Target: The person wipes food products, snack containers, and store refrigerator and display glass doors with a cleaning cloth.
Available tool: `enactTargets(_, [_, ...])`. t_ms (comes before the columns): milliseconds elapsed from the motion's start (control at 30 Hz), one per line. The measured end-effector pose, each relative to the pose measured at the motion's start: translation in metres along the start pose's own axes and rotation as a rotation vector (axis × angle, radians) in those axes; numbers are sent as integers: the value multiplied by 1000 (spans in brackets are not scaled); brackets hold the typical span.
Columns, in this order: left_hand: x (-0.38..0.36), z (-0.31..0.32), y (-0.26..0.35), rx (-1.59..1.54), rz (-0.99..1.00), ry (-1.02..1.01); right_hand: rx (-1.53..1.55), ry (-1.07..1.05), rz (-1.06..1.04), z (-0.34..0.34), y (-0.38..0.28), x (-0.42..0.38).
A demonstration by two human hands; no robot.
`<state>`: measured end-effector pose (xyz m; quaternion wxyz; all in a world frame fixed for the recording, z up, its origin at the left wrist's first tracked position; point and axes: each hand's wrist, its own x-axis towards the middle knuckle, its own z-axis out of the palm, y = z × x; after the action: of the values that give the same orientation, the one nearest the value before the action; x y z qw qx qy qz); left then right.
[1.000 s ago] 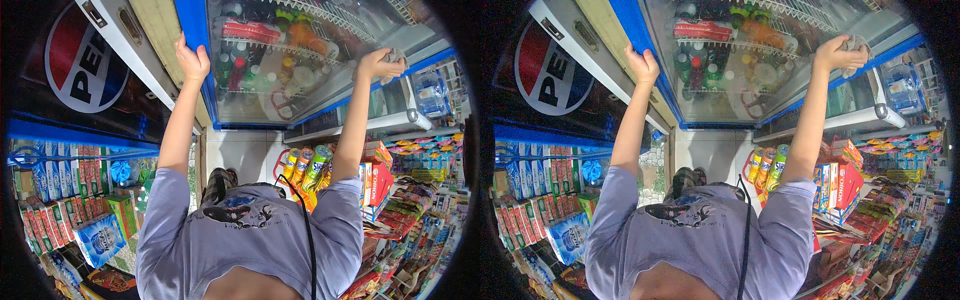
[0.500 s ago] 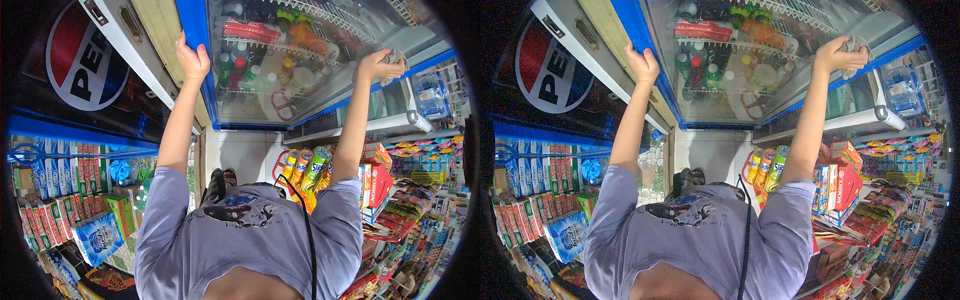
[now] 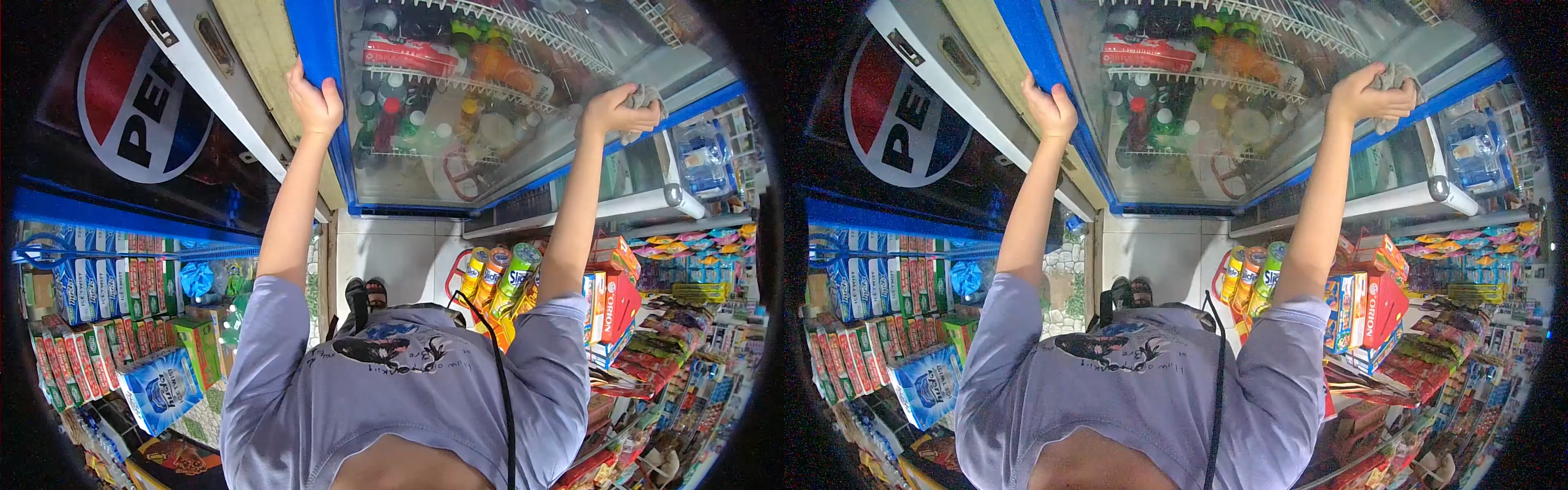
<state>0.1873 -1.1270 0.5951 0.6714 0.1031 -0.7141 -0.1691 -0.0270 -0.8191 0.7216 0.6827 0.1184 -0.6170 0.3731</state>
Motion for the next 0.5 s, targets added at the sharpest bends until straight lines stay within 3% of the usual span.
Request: enactTargets(500, [2, -3, 5, 5, -16, -11, -38, 31, -8, 1, 2, -2])
